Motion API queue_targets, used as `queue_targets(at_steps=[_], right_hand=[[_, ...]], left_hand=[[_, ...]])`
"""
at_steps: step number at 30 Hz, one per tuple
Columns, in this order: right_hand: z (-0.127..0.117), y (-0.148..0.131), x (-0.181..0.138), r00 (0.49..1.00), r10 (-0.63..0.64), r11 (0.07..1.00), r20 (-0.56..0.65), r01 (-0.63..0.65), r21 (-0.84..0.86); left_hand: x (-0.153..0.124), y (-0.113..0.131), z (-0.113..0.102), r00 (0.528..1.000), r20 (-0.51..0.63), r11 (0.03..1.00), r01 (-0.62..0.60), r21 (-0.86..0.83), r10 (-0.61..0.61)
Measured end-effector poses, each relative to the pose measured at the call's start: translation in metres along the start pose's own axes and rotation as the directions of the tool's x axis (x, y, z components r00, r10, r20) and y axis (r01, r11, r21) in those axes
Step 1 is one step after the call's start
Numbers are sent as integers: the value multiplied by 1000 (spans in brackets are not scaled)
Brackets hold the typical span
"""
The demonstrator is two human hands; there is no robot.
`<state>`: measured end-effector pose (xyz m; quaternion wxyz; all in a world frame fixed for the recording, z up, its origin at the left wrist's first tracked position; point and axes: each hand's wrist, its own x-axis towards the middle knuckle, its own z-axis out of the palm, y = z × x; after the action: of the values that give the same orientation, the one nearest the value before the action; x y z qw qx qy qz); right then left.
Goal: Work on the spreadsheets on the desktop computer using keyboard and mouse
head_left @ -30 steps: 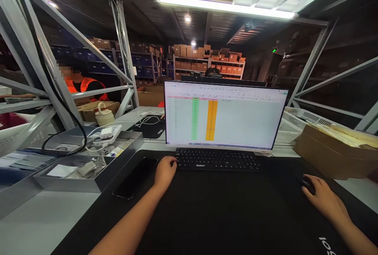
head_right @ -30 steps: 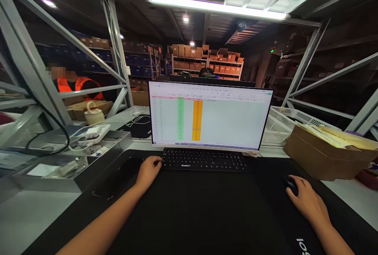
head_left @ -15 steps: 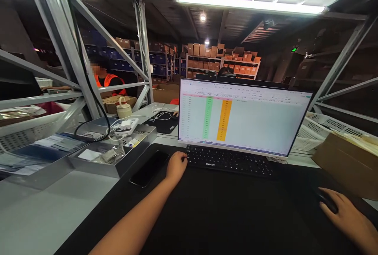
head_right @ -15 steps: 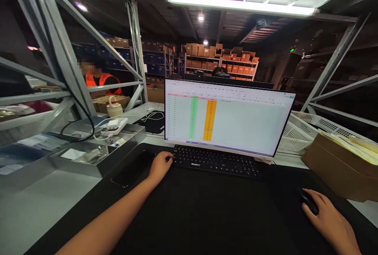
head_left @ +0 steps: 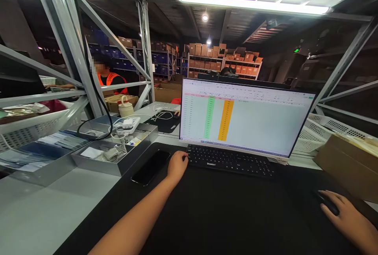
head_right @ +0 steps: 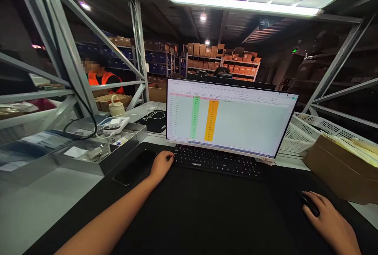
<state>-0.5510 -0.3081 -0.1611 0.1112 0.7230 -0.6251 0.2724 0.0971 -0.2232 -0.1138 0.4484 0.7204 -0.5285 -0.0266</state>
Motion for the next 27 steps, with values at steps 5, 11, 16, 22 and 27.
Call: queue_targets(at_steps=[5,11,16,22,27], right_hand=[[-1,-3,1,999,28,994,31,-31,109],[0,-4,3,997,67,989,37,-71,130],[0,-8,2,995,101,984,-20,-97,148],[16,6,5,996,81,993,-38,-77,93],[1,-18,5,990,138,990,-39,-138,-9]], left_hand=[[-1,2,-2,1000,3,1000,-2,-4,2],[-1,3,-3,1000,19,1000,-5,7,5],[0,2,-1,1000,22,1000,-2,28,1],[1,3,-3,1000,22,999,-11,46,10],[2,6,-7,998,36,998,-43,35,41]])
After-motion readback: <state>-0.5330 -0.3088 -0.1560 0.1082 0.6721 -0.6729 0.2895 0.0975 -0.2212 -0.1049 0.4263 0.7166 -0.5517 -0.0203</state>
